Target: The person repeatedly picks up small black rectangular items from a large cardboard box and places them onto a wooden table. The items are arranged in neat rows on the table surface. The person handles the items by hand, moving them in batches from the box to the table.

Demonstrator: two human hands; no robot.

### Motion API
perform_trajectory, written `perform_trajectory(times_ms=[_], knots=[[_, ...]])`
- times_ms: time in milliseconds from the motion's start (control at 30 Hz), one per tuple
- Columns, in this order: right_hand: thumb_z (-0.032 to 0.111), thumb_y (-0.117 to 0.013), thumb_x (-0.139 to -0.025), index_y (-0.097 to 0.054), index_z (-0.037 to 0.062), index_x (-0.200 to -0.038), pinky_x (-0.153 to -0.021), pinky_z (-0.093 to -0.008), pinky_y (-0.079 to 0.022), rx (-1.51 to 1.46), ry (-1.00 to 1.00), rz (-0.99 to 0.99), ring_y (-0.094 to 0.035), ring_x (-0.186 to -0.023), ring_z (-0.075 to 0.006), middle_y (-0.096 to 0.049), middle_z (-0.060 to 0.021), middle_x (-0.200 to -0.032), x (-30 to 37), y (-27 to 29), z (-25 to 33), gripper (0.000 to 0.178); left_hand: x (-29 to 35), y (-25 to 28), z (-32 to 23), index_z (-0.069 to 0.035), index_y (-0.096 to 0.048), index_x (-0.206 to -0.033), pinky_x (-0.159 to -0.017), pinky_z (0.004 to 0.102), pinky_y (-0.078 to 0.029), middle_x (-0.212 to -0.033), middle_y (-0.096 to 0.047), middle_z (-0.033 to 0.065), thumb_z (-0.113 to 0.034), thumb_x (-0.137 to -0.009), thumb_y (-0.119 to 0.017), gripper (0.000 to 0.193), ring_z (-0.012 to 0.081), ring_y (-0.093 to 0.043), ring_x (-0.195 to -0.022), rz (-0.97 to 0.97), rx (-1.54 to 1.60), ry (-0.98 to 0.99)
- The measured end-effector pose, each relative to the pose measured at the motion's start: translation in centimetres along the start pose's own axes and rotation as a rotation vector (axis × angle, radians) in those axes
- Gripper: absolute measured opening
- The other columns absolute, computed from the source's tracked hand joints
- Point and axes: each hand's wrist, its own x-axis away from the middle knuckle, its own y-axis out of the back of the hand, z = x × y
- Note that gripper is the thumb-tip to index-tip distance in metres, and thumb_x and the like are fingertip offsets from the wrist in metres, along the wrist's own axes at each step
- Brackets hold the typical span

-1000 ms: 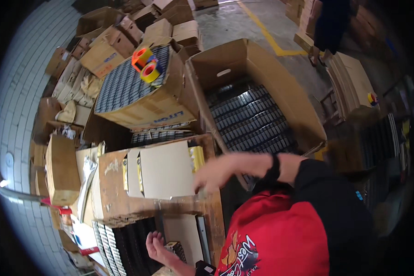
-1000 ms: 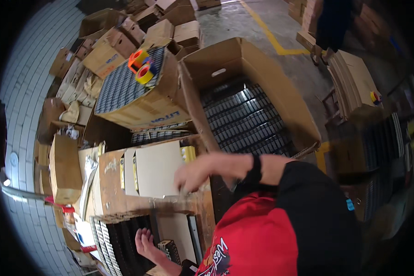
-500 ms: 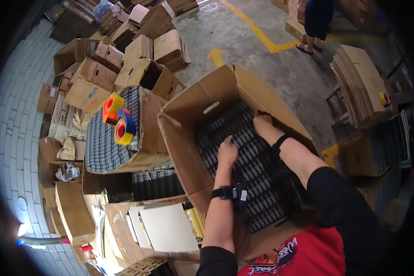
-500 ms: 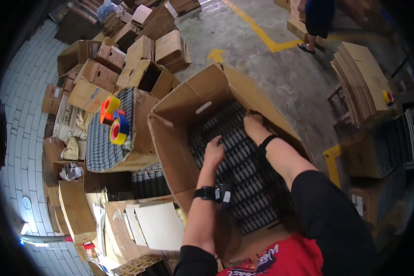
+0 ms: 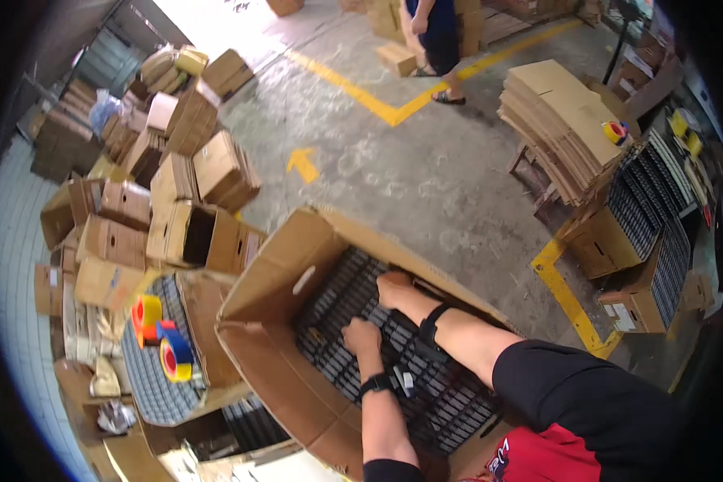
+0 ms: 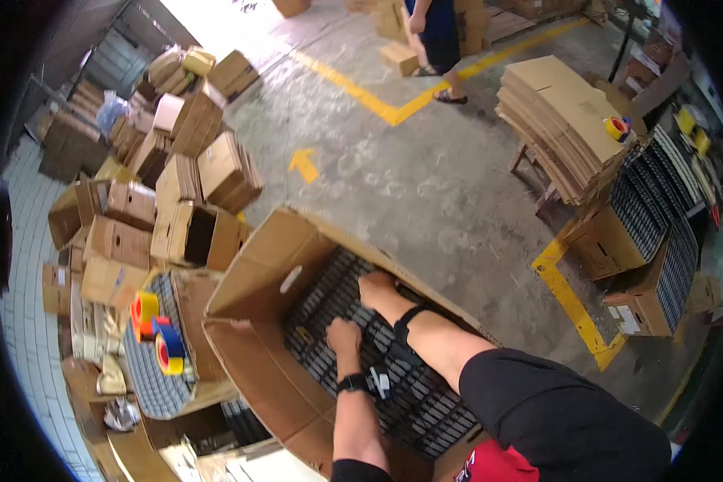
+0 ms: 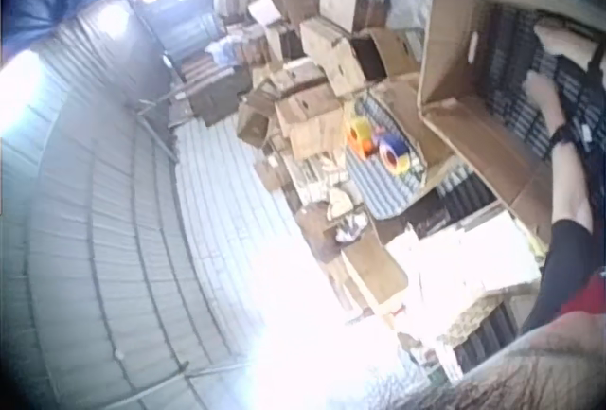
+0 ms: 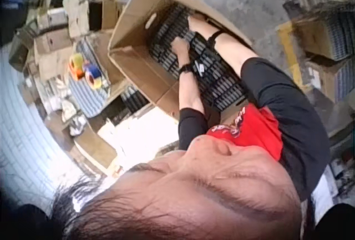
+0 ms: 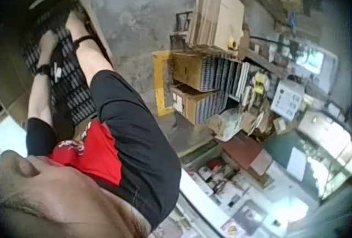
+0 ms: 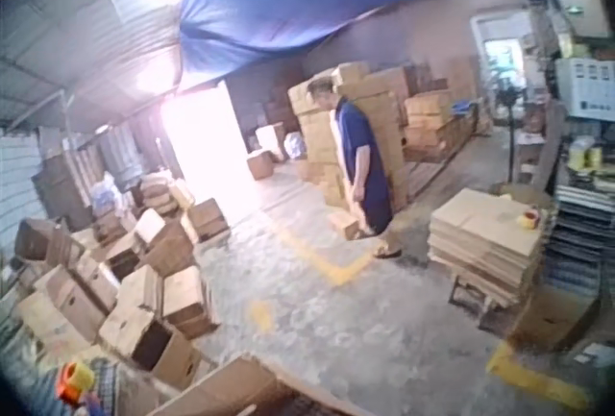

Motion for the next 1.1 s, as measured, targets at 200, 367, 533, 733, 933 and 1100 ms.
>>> perform_trajectory(times_ms=[200, 367, 533, 733, 933, 1100], knots=[[0.013, -0.059, -0.068, -0.066, -0.003, -0.09, -0.073, -0.0417, -0.052, -0.162, 0.001, -0.169, -0.064, -0.089, -0.0347, -0.064, -0.0232, -0.094, 1.4, 0.4, -0.2, 0.028, 0.6, -1.1, 0.7, -0.001, -0.058, -0.111, -0.087, 0.0457, -0.045, -0.113, -0.05, 0.0222, -0.021, -0.079, -0.058, 0.038, 0.0389, -0.053, -0.102, -0.186, 0.325, -0.013], [0.013, -0.057, -0.068, -0.053, 0.0008, -0.118, -0.085, -0.0418, -0.048, -0.145, 0.092, -0.155, -0.058, -0.101, -0.0364, -0.06, -0.023, -0.108, 0.4, -1.9, -1.1, 0.052, 1.9, 0.3, 1.7, -0.011, -0.061, -0.115, -0.089, 0.0488, -0.043, -0.113, -0.048, 0.0254, -0.014, -0.079, -0.051, 0.037, 0.0421, -0.05, -0.105, -0.188, 0.239, 0.048], [0.015, -0.058, -0.067, -0.049, 0.0033, -0.122, -0.088, -0.0438, -0.046, -0.148, 0.085, -0.294, -0.057, -0.102, -0.0394, -0.058, -0.0259, -0.109, -1.2, -3.3, -3.2, 0.057, 0.6, -1.2, -0.4, -0.006, -0.061, -0.111, -0.092, 0.0448, -0.042, -0.119, -0.047, 0.0261, -0.015, -0.077, -0.053, 0.036, 0.042, -0.048, -0.109, -0.15, 0.254, 0.064], [0.007, -0.056, -0.067, -0.05, 0.0057, -0.119, -0.089, -0.0449, -0.043, -0.339, 0.257, -0.518, -0.054, -0.102, -0.0404, -0.057, -0.0255, -0.109, 3.2, -1.2, -0.3, 0.053, 2.5, -2.4, 2.7, -0.004, -0.054, -0.104, -0.076, 0.0293, -0.042, -0.09, -0.051, 0.0023, -0.003, -0.075, -0.067, 0.032, 0.0147, -0.047, -0.08, -0.441, 1.183, -0.086], [0.004, -0.05, -0.07, -0.056, -0.0011, -0.102, -0.088, -0.0433, -0.042, -0.284, 0.514, -0.863, -0.054, -0.101, -0.0397, -0.057, -0.0251, -0.104, 10.4, 6.3, 5.7, 0.033, 6.6, 9.8, 3.0, 0.006, -0.045, -0.118, -0.086, 0.0311, -0.046, -0.109, -0.056, 0.0138, 0.001, -0.074, -0.065, 0.048, 0.0186, -0.056, -0.098, -0.706, 1.415, -0.244], [0.012, -0.059, -0.087, -0.051, -0.0025, -0.12, -0.086, -0.0281, -0.043, -0.635, 0.831, -0.696, -0.056, -0.095, -0.0142, -0.06, -0.0067, -0.106, 14.5, 9.4, 9.5, 0.036, 15.5, 21.5, 6.4, 0.0, -0.048, -0.108, -0.08, 0.0305, -0.044, -0.099, -0.05, 0.0116, -0.004, -0.076, -0.062, 0.035, 0.0209, -0.052, -0.09, -1.134, 1.331, -0.31]])
